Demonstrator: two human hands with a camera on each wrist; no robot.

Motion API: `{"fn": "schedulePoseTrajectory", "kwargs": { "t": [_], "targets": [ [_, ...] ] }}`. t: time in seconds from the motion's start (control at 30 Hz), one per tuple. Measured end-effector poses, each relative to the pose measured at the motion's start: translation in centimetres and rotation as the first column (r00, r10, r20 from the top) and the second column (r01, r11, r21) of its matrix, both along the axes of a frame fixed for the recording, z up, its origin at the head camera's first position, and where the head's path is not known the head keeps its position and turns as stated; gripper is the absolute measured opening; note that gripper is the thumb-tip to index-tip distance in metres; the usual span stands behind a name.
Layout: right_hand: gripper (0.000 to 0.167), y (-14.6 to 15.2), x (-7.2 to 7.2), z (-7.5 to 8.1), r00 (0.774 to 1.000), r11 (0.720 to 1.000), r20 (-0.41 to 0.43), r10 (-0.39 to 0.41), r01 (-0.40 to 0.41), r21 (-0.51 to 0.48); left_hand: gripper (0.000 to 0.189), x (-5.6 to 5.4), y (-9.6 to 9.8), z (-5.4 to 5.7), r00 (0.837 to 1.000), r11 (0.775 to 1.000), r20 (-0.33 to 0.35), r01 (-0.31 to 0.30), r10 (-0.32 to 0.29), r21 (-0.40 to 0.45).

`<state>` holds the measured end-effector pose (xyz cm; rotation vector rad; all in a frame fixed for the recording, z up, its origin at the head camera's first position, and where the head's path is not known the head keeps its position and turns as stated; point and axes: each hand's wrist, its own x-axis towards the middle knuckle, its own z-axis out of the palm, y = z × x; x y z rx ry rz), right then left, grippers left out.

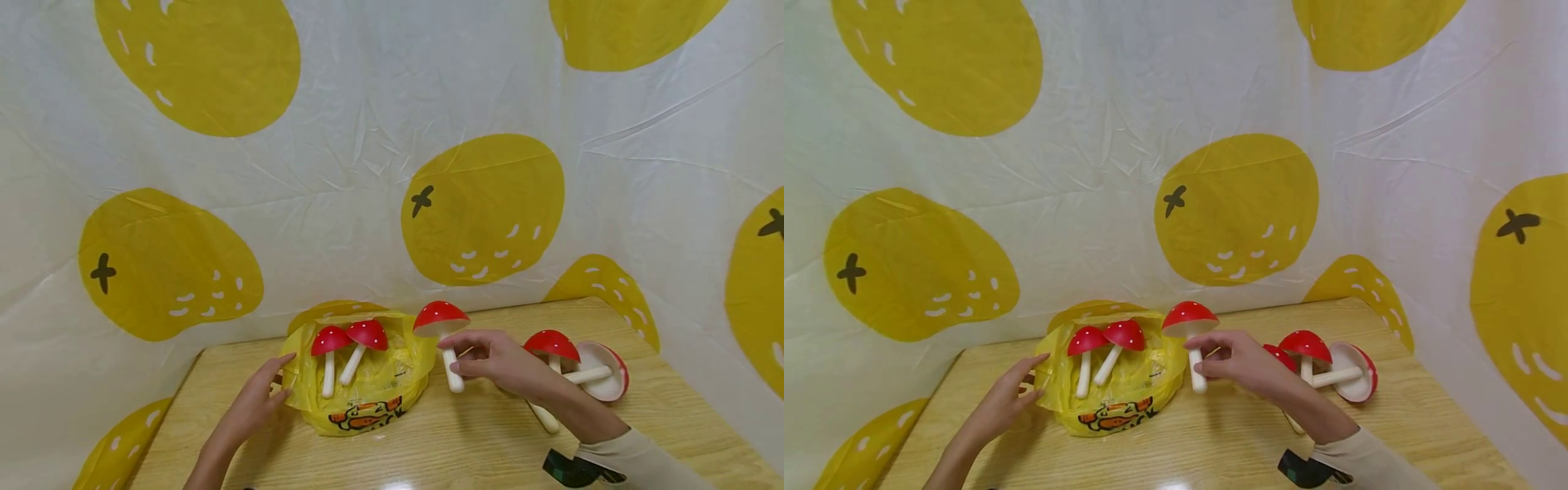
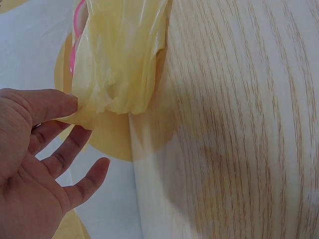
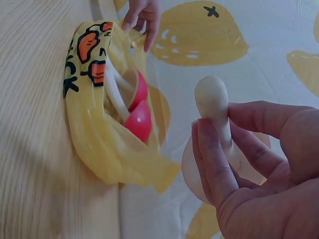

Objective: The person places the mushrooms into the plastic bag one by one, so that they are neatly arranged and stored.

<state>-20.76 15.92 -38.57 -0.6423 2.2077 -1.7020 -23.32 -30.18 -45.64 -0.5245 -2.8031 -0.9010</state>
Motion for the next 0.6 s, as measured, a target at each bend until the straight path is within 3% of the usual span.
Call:
{"fn": "schedulePoseTrajectory", "kwargs": {
  "t": [0.33,0.6],
  "targets": [
    [0.04,-3.7,-1.2,-0.6,0.999,0.999,-0.031,0.028,-0.029,-0.038,0.065,0.0,0.1,0.1,1.0,1.0,0.002,-0.002,0.002,0.002],
    [0.038,-7.3,-2.3,-1.6,1.0,0.998,-0.027,-0.009,0.008,-0.061,0.064,-0.1,0.2,0.0,1.0,1.0,0.005,0.002,-0.002,0.008]
  ]
}}
